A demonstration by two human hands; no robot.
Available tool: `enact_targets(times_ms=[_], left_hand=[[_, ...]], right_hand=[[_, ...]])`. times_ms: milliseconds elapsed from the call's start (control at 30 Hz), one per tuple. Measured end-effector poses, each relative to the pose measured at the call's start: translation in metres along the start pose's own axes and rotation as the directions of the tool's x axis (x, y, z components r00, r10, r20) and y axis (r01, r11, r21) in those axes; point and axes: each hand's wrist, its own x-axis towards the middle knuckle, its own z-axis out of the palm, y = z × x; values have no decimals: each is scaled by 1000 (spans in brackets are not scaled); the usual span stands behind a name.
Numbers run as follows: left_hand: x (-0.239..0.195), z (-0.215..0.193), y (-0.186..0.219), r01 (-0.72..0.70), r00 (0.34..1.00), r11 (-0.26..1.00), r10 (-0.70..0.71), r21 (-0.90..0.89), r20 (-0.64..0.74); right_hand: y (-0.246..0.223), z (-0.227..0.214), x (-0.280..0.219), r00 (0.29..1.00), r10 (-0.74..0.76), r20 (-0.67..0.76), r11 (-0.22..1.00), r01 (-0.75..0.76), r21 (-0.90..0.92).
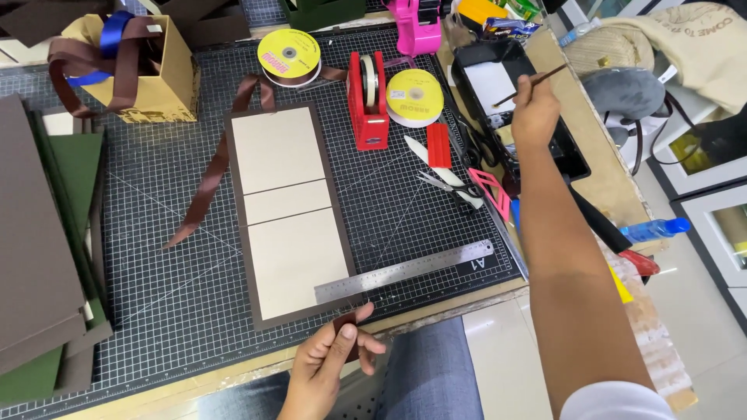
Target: The person measures a brown ribbon against a white card using a ruler, applies glue to the ribbon with a brush, and presses it onto the card. This process is repeated for a second ribbon on the same card.
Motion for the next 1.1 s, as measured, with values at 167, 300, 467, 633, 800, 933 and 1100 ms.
enact_targets(times_ms=[167, 300, 467, 633, 800, 933, 1100], left_hand=[[0, -2, -5, -33, 999, 999, 33, -5, 29], [1, 1, -1, -34, 999, 999, 33, 28, 42], [0, 1, 3, -45, 999, 999, 45, 6, 25], [-1, 2, 8, -39, 999, 999, 39, -32, 4], [-2, 6, 26, -88, 994, 996, 88, 8, -67], [-4, 2, 30, -139, 988, 989, 134, -57, -82], [-15, 1, 36, -159, 982, 984, 149, -82, -113]], right_hand=[[-28, -30, 5, 993, 62, 105, 998, -60, -21], [-16, -27, 8, 979, 124, 161, 992, -125, 0], [-10, -22, 4, 982, 106, 159, 994, -109, 12], [17, -11, 1, 993, 43, 113, 999, -43, -3], [-48, -43, 0, 972, 176, -154, 921, -108, 374], [-185, -121, -55, 991, 102, -86, 737, -18, 675], [-330, -213, -151, 994, 24, -109, 686, 63, 725]])
